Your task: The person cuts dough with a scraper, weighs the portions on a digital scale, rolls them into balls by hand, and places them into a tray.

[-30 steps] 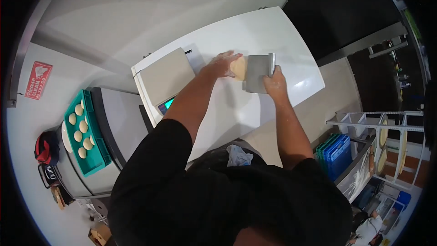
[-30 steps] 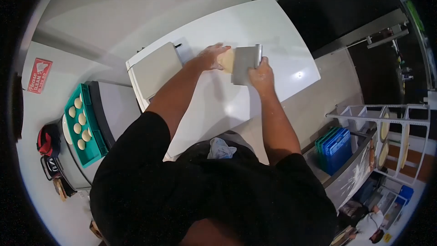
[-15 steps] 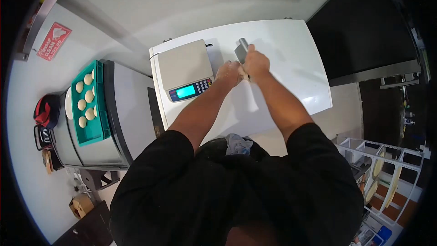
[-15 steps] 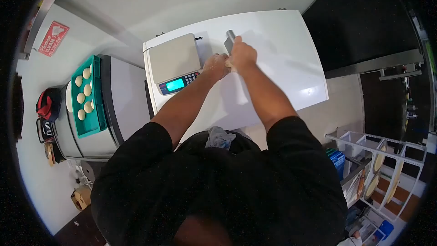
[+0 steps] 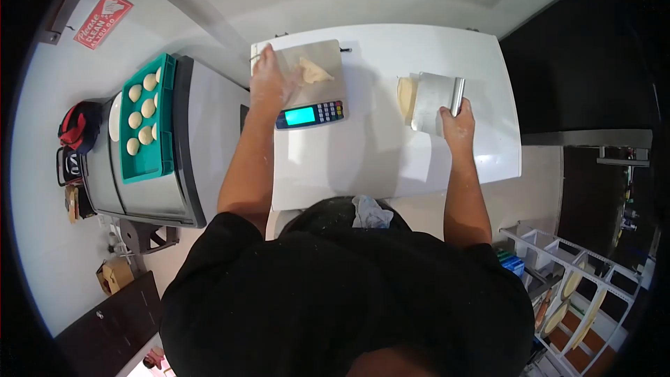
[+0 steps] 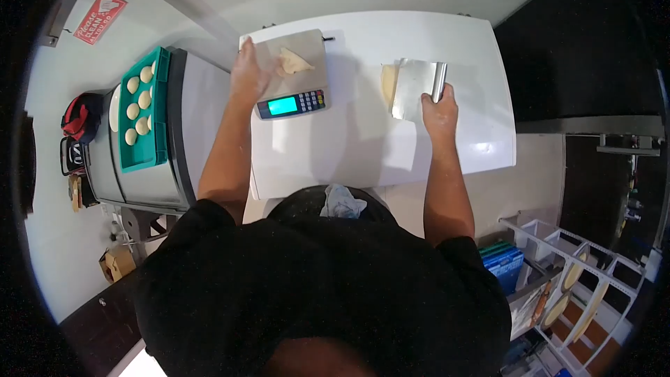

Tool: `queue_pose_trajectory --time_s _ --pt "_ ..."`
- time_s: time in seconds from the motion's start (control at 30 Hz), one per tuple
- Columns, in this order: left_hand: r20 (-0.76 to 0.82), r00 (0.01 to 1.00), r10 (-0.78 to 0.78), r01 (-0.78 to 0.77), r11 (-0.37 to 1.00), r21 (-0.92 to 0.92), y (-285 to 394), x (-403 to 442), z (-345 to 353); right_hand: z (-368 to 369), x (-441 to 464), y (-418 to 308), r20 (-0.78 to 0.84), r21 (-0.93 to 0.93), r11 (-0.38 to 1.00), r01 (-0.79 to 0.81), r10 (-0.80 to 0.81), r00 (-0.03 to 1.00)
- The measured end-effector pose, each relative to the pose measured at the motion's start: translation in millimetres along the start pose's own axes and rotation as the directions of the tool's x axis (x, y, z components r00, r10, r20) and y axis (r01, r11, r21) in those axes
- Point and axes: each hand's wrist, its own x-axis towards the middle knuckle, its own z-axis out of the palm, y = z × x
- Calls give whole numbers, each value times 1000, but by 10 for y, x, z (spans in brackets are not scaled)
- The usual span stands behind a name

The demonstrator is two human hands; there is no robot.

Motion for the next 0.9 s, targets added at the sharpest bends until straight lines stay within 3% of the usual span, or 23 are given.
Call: queue_pose_trajectory --time_s 0.03,0.07,0.17,0.2,0.23,0.3,0.37,0.4,0.5,0.53,0.63,0.67,0.7,0.73,0.77,0.8,0.9 --pt "-66 995 -72 60 983 -171 55 -27 -63 -86 -39 11 -11 17 1000 6 -6 1000" --pt "-50 996 -78 69 983 -170 92 -79 -79 -147 -65 0 -2 7 1000 -5 5 1000" --pt "379 917 -126 332 768 -547 229 -252 -73 -198 -44 -63 117 -160 974 163 -145 982" --pt "402 916 -14 256 793 -554 338 -317 -12 -171 -14 -84 121 -159 974 161 -143 982" --pt "424 900 98 177 807 -563 493 -412 91 -139 20 -103 236 -261 922 287 -227 945" --pt "603 715 354 128 782 -610 674 -695 450 -32 97 -158 477 -397 741 542 -338 811" --pt "636 549 542 -27 773 -634 911 -985 542 135 161 -162 540 -427 697 576 -314 781" --pt "635 548 544 -26 771 -637 983 -1058 658 216 188 -156 596 -459 649 607 -281 752" --pt "481 756 444 -119 815 -567 1217 -1343 1086 431 157 -322 541 -499 640 584 -295 787" --pt "469 756 457 -129 806 -578 1353 -1345 1167 461 292 -249 529 -513 635 578 -296 795" --pt "391 876 281 -67 875 -479 1595 -1320 1311 671 649 115 413 -282 866 414 -279 867" --pt "387 880 274 -63 876 -478 1564 -1265 1327 662 652 247 417 -280 862 422 -286 862" --pt "501 830 246 78 838 -541 1512 -1153 1341 629 630 336 356 110 988 112 -144 923" --pt "605 763 228 224 784 -578 1455 -1037 1332 589 547 292 370 483 849 -215 24 929" --pt "703 676 222 374 718 -587 1387 -998 1306 518 408 288 336 611 743 -272 67 939" --pt "595 782 185 290 737 -610 1375 -929 994 383 229 197 307 726 612 -314 120 944" --pt "210 977 29 124 725 -677 993 -586 418 126 -72 366 301 780 502 -374 223 927"
